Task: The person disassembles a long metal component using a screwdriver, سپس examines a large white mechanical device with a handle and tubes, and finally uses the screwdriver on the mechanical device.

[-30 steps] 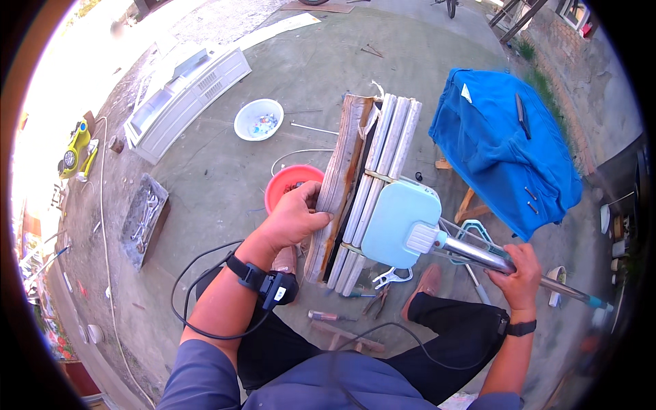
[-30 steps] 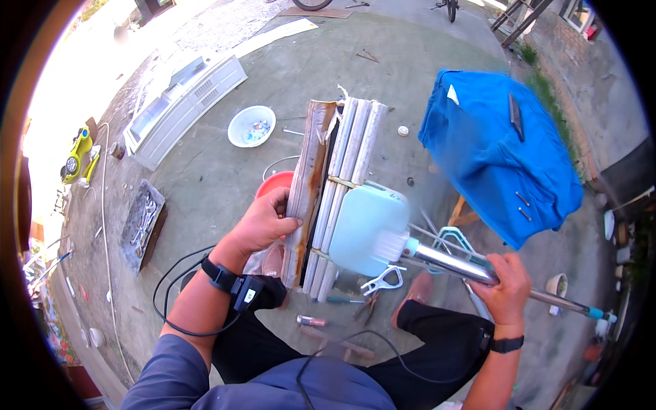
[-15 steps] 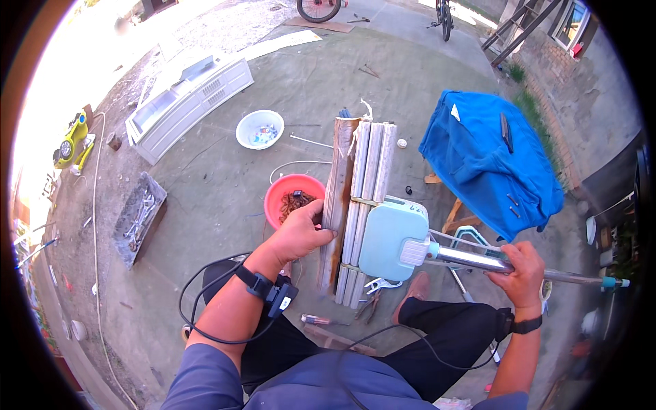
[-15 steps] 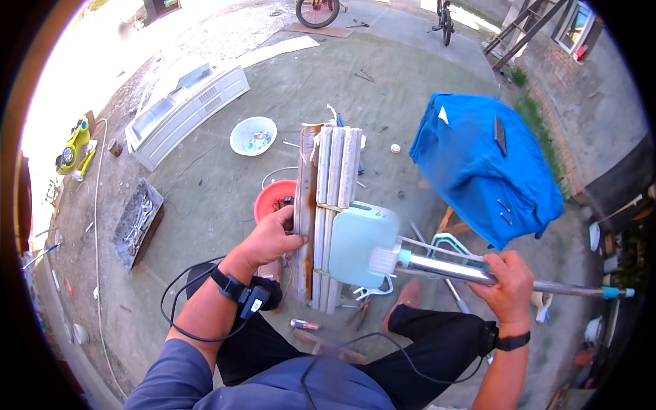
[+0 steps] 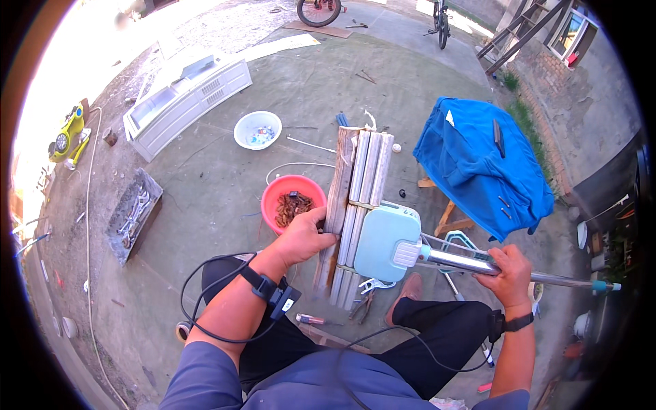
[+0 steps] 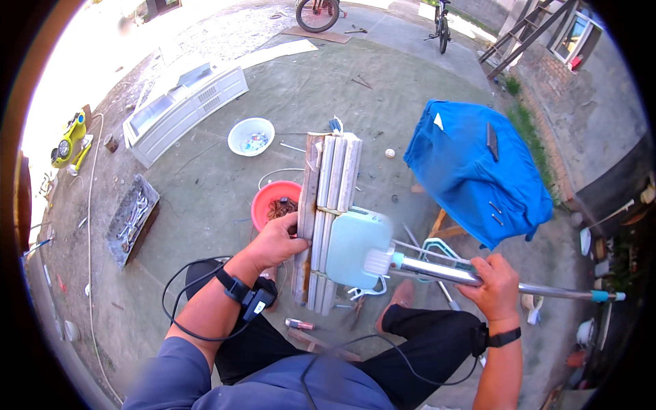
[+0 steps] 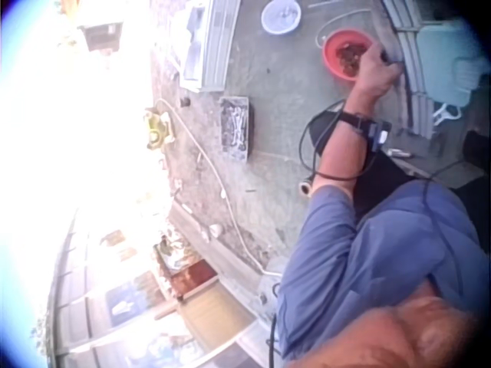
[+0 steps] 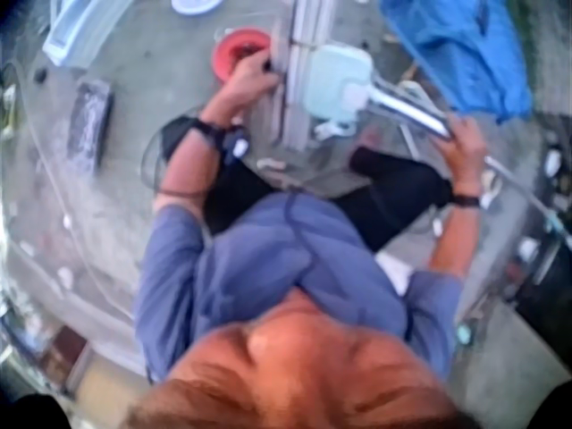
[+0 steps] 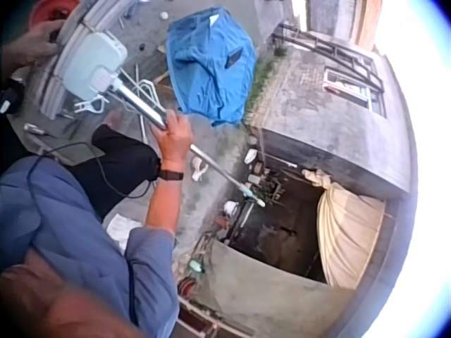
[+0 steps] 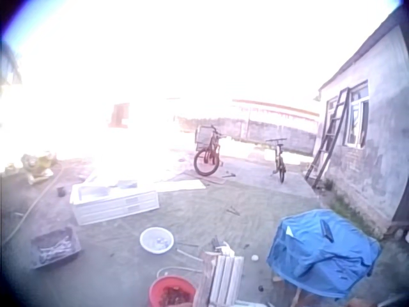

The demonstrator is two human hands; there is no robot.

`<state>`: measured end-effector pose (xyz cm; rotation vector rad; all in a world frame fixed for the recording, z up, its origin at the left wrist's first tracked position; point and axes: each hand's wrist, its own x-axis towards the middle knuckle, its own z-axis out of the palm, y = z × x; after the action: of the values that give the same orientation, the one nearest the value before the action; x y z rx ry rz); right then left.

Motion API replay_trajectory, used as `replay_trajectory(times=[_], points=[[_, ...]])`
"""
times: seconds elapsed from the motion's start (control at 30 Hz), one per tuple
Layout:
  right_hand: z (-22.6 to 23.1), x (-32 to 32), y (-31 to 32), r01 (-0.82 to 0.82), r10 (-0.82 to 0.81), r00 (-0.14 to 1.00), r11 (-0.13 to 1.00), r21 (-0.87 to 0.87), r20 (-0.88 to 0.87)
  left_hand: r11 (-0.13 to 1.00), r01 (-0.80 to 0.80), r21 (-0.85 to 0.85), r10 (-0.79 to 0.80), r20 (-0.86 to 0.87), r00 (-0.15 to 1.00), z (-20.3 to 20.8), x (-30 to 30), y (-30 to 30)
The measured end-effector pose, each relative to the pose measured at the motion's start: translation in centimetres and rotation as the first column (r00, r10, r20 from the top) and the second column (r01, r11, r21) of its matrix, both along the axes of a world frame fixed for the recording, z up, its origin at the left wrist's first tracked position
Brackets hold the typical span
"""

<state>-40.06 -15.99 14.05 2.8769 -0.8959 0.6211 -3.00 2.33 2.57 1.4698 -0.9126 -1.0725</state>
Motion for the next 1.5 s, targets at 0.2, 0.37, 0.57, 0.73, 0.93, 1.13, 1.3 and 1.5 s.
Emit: replay_trajectory(times=[0.2,0.37,0.57,0.73,0.93,1.13,1.3,1.5], points=[[0.1,0.3,0.1,-0.006,0.006,1.0,1.0,0.001,0.0,1.0,0.008,-0.005,-0.008,0.006,1.0,0.2,0.4,0.4],[0.2,0.1,0.2,0.023,-0.024,1.0,1.0,0.02,0.016,1.0,-0.014,-0.017,0.014,-0.041,0.999,0.2,0.3,0.2],[2.3,1.2,0.0,-0.017,0.016,1.0,1.0,-0.023,-0.017,0.997,-0.059,-0.051,0.051,-0.148,0.988,0.4,0.4,0.0],[5.3,3.4,-0.8,-0.093,0.091,0.995,0.993,-0.073,-0.026,0.99,-0.11,-0.093,0.092,-0.183,0.979,1.0,2.0,0.0],[10.7,8.5,-1.8,-0.217,0.222,0.973,0.973,-0.076,0.06,0.937,-0.245,-0.251,0.229,-0.092,0.969,9.0,6.4,2.6],[15.8,19.2,-2.3,-0.455,0.466,0.879,0.883,-0.112,0.105,0.821,-0.375,-0.431,0.459,0.106,0.882,16.6,14.8,10.5],[15.5,31.5,2.0,-0.528,0.527,0.842,0.849,-0.023,0.114,0.676,-0.535,-0.506,0.572,-0.097,0.815,17.5,21.3,18.6],[10.5,44.3,8.0,-0.639,0.641,0.767,0.767,0.056,-0.032,0.586,-0.693,-0.42,0.763,-0.002,0.646,9.4,27.9,28.6]])
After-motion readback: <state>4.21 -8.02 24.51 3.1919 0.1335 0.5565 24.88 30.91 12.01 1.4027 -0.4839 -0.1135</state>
